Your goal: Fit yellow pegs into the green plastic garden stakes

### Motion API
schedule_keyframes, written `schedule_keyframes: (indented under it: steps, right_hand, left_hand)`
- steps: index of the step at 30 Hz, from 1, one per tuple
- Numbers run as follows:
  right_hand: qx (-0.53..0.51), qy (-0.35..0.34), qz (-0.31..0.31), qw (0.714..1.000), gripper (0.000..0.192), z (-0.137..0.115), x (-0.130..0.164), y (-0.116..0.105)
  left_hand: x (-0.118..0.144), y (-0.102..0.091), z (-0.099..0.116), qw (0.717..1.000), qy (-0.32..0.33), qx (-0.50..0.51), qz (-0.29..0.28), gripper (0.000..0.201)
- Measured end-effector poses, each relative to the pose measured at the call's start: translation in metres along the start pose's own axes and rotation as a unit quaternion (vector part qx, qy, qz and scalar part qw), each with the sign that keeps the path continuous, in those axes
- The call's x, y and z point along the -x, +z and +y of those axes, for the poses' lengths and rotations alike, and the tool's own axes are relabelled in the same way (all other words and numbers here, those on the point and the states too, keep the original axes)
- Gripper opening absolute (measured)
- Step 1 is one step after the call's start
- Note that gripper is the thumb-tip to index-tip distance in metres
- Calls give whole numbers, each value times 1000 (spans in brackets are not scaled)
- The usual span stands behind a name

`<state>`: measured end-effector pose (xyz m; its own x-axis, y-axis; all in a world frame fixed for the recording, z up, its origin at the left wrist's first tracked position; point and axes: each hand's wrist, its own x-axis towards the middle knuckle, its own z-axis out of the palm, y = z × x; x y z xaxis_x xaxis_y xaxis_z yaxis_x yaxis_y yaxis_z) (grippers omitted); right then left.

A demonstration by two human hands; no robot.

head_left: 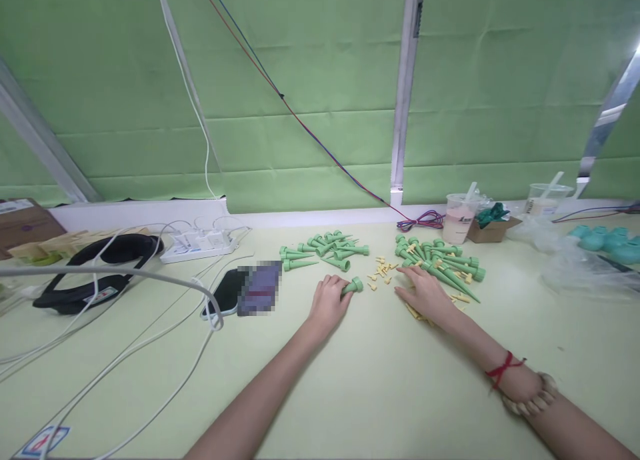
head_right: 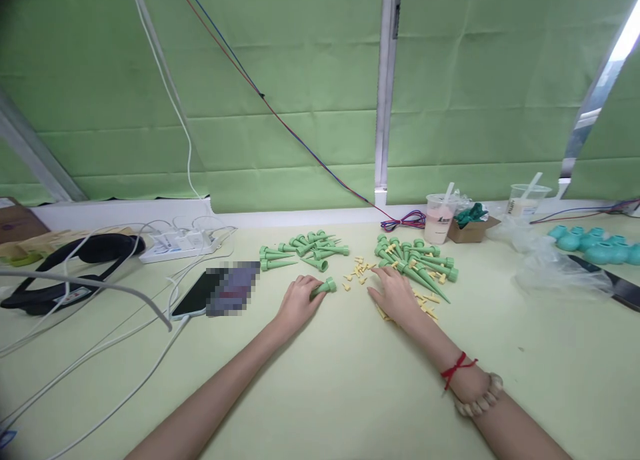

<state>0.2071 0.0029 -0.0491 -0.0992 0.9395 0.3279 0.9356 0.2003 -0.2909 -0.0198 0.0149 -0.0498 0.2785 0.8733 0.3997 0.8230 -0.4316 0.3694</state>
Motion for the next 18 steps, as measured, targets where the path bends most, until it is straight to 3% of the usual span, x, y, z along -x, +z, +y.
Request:
schedule_keyframes:
  steps: [3,7,9,12,15,18]
  right_hand:
    - [23,30,23,999,34,2,-1,-7]
    - [35,136,65,988,30,9,-5,-28]
    - [51,172,64,982,32,12,-7,-36]
    - [72,187,21,979,32,15,-8,-39]
    - [69,182,-27,980,29,13,-7,-36]
    - [39,145,-44,988,28,10,-5,-32]
  left_hand:
    - [1,-3,7,999,5,44,7,21]
    - [5,-3,23,987,-35,158,16,27]
    - [9,-2,33,949,-92,302,11,28]
    - [14,2,46,870,-163,464,-20,29]
    - [15,4,53,820,-189,538,-54,35]
    - [15,3,56,794,-198,572,-56,48]
